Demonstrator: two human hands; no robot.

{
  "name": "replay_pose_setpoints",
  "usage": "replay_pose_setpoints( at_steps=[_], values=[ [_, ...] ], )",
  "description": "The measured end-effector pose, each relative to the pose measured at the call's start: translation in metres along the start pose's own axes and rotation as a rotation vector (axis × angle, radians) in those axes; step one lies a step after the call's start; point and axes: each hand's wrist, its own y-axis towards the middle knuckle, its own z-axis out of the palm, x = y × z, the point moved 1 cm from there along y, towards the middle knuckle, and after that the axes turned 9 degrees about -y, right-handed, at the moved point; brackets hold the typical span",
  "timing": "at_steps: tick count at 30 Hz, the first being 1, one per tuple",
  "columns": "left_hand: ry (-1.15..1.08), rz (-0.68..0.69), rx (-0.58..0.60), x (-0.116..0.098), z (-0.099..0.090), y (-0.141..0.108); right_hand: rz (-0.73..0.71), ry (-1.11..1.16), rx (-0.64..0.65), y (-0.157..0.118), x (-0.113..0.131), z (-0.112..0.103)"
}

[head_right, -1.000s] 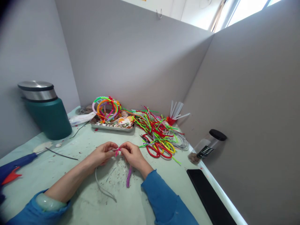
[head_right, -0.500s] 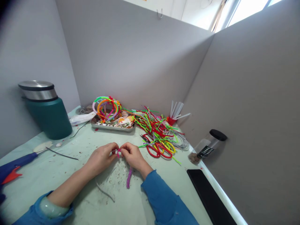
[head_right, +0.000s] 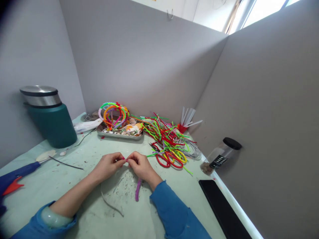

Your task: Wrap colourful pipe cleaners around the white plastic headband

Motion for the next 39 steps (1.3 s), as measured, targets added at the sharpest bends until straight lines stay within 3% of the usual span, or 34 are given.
replay_pose_setpoints(
  at_steps=[5,8,10,14,17,24,30,35,39],
  values=[
    [-0.442,-0.297,0.114,0.002,0.000,-0.001,-0.056,-0.017,0.020,-0.003,0.006,-0.002],
    [-0.560,-0.383,0.137,0.000,0.002,-0.002,-0.062,-0.014,0.021,-0.003,0.005,-0.001],
    [-0.463,-0.340,0.110,0.000,0.002,-0.002,-0.043,-0.009,0.008,-0.001,0.003,0.000],
    [-0.112,-0.048,-0.055,-0.003,-0.001,-0.001,0.047,0.040,-0.035,0.003,-0.003,0.001],
    [0.077,0.085,-0.160,-0.003,-0.002,-0.002,0.114,0.112,-0.059,0.005,-0.006,0.001],
    [0.178,0.408,-0.182,0.001,0.000,-0.003,0.171,0.192,-0.088,0.008,-0.007,0.001],
    [0.199,0.431,-0.146,0.008,0.001,0.001,0.167,0.172,-0.082,0.007,-0.007,0.000],
    [0.190,0.358,-0.105,0.004,0.001,-0.001,0.140,0.116,-0.061,0.005,-0.005,-0.001],
    [0.135,0.253,-0.141,0.001,-0.001,-0.002,0.110,0.096,-0.059,0.006,-0.006,0.000]
  ],
)
